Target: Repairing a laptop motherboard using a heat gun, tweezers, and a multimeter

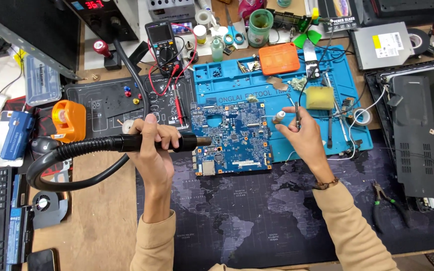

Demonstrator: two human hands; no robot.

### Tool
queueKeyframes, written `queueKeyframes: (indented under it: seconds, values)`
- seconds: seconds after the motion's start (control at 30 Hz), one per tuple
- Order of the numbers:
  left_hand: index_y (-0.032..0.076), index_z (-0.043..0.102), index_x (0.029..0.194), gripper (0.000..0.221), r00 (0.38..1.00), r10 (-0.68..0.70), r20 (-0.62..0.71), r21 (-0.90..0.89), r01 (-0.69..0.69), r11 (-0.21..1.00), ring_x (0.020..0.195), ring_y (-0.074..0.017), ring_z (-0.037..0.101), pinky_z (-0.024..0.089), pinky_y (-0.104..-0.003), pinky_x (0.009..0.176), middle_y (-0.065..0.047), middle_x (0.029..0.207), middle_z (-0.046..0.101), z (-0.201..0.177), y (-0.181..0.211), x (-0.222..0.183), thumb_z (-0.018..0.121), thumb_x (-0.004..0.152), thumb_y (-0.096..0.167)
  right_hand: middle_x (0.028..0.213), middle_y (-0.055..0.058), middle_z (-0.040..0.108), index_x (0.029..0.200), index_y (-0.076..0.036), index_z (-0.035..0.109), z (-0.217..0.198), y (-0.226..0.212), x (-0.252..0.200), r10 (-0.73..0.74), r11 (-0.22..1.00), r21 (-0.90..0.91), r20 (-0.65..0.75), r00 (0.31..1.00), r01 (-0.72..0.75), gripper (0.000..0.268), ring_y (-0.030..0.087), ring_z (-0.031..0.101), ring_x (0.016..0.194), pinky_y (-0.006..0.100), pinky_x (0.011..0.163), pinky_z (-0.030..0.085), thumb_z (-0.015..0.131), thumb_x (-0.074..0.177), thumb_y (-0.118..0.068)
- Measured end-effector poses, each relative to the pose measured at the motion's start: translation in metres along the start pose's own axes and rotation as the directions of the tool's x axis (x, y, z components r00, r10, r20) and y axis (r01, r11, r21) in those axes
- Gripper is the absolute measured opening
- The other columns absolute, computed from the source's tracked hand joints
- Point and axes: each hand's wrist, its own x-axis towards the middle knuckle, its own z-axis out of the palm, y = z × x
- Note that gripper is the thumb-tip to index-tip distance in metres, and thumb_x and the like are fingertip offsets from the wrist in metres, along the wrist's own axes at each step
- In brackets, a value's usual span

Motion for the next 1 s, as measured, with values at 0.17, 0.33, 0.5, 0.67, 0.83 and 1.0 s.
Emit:
queueKeyframes:
  seconds: [0.17, 0.33, 0.5, 0.67, 0.83, 1.0]
  values:
    - [0.011, 0.041, 0.067, 0.042, 1.0, 0.006, -0.029, -0.02, -0.007, 1.0, 0.038, -0.025, 0.05, 0.052, -0.039, 0.063, -0.006, 0.043, 0.033, -0.005, 0.008, 0.003, 0.056, 0.106, 0.01, 0.066, 0.003, 0.048, 0.113, -0.003, 0.073, 0.001, -0.002, 0.005, -0.011, 0.999, -0.046, -0.066, 0.998, 0.008, 0.029, 0.017, 0.05, 0.059, 0.035, 0.062, 0.047, 0.085, 0.09, -0.016]
    - [0.011, 0.041, 0.066, 0.042, 0.998, 0.005, -0.058, -0.043, -0.007, 0.999, 0.037, -0.025, 0.049, 0.052, -0.039, 0.061, -0.006, 0.042, 0.032, -0.019, 0.009, 0.008, 0.056, 0.106, 0.01, 0.086, 0.017, 0.063, 0.114, -0.004, 0.07, -0.001, -0.035, -0.001, -0.094, 0.995, -0.048, -0.094, 0.991, 0.09, 0.027, 0.024, 0.056, 0.065, 0.043, 0.067, 0.051, 0.083, 0.094, -0.018]
    - [0.012, 0.041, 0.066, 0.042, 0.997, 0.001, -0.083, -0.068, -0.006, 0.998, 0.036, -0.0257, 0.049, 0.053, -0.04, 0.061, -0.007, 0.042, 0.033, -0.028, 0.012, 0.008, 0.055, 0.106, 0.01, 0.096, 0.015, 0.073, 0.115, -0.005, 0.073, 0.002, -0.057, -0.006, -0.088, 0.996, 0.024, 0.187, 0.978, 0.085, 0.028, 0.024, 0.067, 0.081, 0.034, 0.064, 0.054, 0.081, 0.091, -0.017]
    - [0.012, 0.041, 0.066, 0.042, 0.995, 0.002, -0.1, -0.063, -0.009, 0.998, 0.036, -0.0258, 0.049, 0.053, -0.04, 0.06, -0.006, 0.041, 0.032, -0.035, 0.012, 0.006, 0.055, 0.105, 0.009, 0.101, 0.019, 0.073, 0.116, -0.003, 0.075, 0.011, -0.085, -0.015, -0.109, 0.994, 0.044, 0.322, 0.94, 0.101, 0.027, 0.025, 0.062, 0.08, 0.034, 0.062, 0.054, 0.076, 0.092, -0.016]
    - [0.012, 0.041, 0.066, 0.042, 0.995, 0.0, -0.096, -0.072, -0.007, 0.997, 0.036, -0.0255, 0.049, 0.053, -0.04, 0.06, -0.006, 0.041, 0.032, -0.037, 0.013, 0.007, 0.055, 0.106, 0.009, 0.099, 0.017, 0.073, 0.115, -0.004, 0.075, 0.027, -0.07, -0.018, -0.156, 0.986, -0.007, 0.295, 0.943, 0.166, 0.024, 0.017, 0.051, 0.06, 0.032, 0.051, 0.048, 0.075, 0.094, -0.016]
    - [0.012, 0.041, 0.066, 0.042, 0.996, 0.0, -0.091, -0.07, -0.007, 0.998, 0.036, -0.0254, 0.049, 0.052, -0.039, 0.059, -0.006, 0.041, 0.033, -0.039, 0.01, 0.007, 0.055, 0.105, 0.009, 0.083, 0.014, 0.074, 0.102, -0.006, 0.075, 0.035, -0.084, -0.024, -0.137, 0.982, -0.083, 0.286, 0.948, 0.167, 0.022, 0.019, 0.055, 0.058, 0.033, 0.049, 0.05, 0.078, 0.093, -0.026]
